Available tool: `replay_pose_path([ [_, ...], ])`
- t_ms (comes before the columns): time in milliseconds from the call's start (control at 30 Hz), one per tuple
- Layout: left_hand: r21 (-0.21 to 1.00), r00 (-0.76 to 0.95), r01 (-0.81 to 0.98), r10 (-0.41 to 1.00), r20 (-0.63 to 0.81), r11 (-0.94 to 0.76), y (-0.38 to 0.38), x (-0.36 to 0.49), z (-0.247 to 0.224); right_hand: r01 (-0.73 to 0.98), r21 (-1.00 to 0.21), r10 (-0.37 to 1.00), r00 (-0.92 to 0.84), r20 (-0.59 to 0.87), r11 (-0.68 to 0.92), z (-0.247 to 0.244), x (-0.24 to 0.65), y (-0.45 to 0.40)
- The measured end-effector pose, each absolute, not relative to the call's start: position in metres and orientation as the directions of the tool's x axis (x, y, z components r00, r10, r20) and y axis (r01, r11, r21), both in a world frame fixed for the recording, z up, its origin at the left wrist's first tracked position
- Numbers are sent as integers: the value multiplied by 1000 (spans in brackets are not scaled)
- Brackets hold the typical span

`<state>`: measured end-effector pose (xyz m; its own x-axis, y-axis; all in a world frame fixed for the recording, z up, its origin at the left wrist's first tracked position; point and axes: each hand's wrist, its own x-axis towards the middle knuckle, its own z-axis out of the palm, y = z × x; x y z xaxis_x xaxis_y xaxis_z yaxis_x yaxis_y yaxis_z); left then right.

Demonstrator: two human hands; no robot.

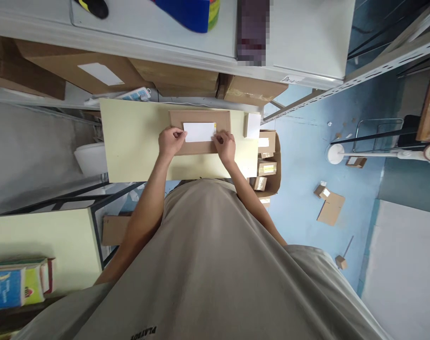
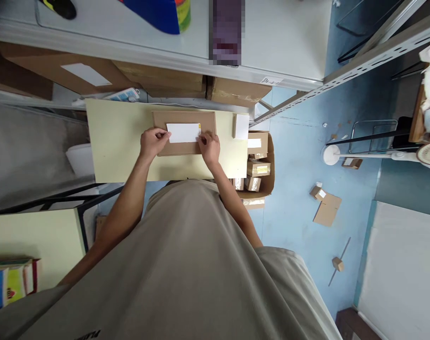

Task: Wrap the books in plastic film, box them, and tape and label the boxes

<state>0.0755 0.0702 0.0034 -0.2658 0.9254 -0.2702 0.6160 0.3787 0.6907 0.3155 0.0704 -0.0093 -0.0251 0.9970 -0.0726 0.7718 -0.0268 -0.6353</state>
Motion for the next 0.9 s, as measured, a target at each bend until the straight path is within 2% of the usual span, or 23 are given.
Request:
replay_pose_path([
  [200,672,-263,622,915,-306,403,72,75,8,886,-457,993,-110,-50,75,-13,309,68],
  [333,654,-260,636,912,-318,410,73,76,8,915,-397,991,-115,-71,78,-12,301,84],
  [500,640,-256,644,907,-336,419,75,74,6,920,-376,983,-159,-93,113,-7,283,81],
  [700,663,-250,626,911,-329,411,77,72,5,883,-374,917,-363,-165,283,4,258,55],
  [767,669,-251,621,912,-325,409,76,72,6,876,-400,919,-357,-166,268,4,258,58],
  [900,678,-247,616,916,-316,400,74,73,7,883,-448,966,-219,-134,138,0,266,76],
])
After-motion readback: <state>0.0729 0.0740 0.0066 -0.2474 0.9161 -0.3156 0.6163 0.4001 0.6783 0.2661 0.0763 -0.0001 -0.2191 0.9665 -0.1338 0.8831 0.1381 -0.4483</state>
